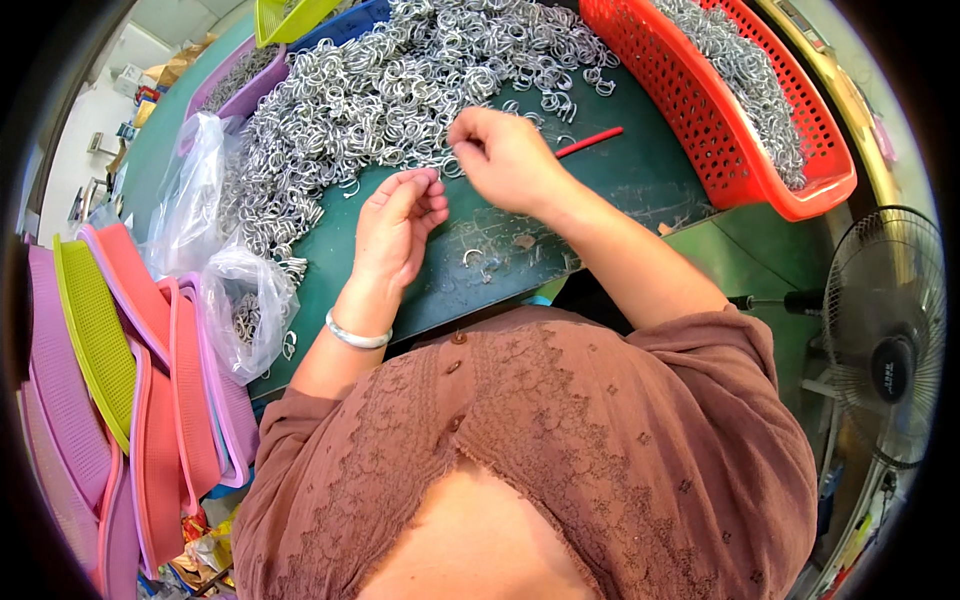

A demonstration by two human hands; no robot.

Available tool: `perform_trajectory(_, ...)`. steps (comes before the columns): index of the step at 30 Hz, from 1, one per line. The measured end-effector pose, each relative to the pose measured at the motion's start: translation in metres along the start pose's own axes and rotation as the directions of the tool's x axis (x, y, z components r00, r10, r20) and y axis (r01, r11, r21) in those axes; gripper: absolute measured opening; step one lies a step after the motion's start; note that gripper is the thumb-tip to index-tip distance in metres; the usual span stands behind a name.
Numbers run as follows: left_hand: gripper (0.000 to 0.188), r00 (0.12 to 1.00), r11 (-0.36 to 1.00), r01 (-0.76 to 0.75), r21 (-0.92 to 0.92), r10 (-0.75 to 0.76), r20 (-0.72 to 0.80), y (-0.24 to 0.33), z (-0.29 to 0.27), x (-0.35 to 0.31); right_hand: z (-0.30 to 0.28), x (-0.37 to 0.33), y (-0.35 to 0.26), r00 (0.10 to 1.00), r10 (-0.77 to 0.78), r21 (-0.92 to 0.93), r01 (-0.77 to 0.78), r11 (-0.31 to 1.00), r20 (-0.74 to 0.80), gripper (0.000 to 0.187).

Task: The person joins small metal links together by hand and with pliers on a workstation, occasionally placing assembled groups into a red basket.

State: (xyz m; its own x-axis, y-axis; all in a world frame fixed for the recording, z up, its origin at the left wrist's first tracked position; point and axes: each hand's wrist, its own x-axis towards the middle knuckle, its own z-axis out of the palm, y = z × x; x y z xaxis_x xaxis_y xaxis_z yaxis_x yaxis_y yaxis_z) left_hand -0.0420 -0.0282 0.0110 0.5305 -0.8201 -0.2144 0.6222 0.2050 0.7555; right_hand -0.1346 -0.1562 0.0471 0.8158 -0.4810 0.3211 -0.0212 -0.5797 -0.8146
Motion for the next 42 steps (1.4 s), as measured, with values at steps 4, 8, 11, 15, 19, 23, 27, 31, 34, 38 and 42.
perform_trajectory(4,0.013,0.978,0.894,-0.151,0.422,0.196,-0.066,0.010,-0.011,0.001,-0.007,0.011,0.020,0.997,-0.073,-0.240,0.070,0.968,-0.006,0.012)
perform_trajectory(8,0.017,0.942,0.636,-0.245,0.732,0.336,0.024,0.012,-0.025,0.010,0.004,0.010,0.027,0.947,-0.188,-0.503,0.299,0.811,0.260,0.017)
perform_trajectory(11,0.022,0.933,0.537,-0.263,0.801,0.354,0.070,0.011,-0.031,0.013,0.018,0.008,0.016,0.946,-0.104,-0.604,0.279,0.746,0.308,0.014)
perform_trajectory(15,0.028,0.931,0.470,-0.263,0.843,0.351,0.095,0.011,-0.032,0.013,0.026,0.013,0.027,0.928,-0.187,-0.669,0.362,0.649,0.321,0.011)
perform_trajectory(19,0.039,0.885,0.245,-0.379,0.892,0.379,0.272,0.016,-0.029,0.006,0.017,0.016,0.014,0.926,-0.175,-0.625,0.357,0.694,0.335,0.009)
perform_trajectory(23,0.041,0.881,0.261,-0.437,0.861,0.316,0.352,0.019,-0.024,0.004,-0.003,0.025,0.000,0.932,-0.217,-0.288,0.302,0.909,0.292,0.006)
perform_trajectory(27,0.038,0.937,0.821,-0.263,0.507,0.093,0.337,0.018,-0.019,0.000,-0.013,0.029,-0.014,0.920,-0.120,0.081,0.097,0.992,0.374,0.006)
perform_trajectory(31,0.031,0.926,0.895,-0.214,0.392,0.057,0.374,0.025,-0.016,-0.003,-0.013,0.027,-0.014,0.917,0.050,0.270,-0.169,0.948,0.397,0.004)
perform_trajectory(34,0.026,0.926,0.908,-0.130,0.398,-0.032,0.375,0.033,-0.014,-0.006,-0.010,0.028,-0.013,0.913,0.094,0.308,-0.229,0.923,0.397,0.005)
perform_trajectory(38,0.025,0.944,0.922,-0.021,0.386,-0.109,0.312,0.035,-0.013,-0.006,0.003,0.029,-0.017,0.911,0.129,0.286,-0.254,0.924,0.392,0.006)
perform_trajectory(42,0.027,0.960,0.963,0.078,0.260,-0.142,0.239,0.034,-0.015,-0.007,0.004,0.022,-0.015,0.944,0.070,0.275,-0.164,0.947,0.323,0.012)
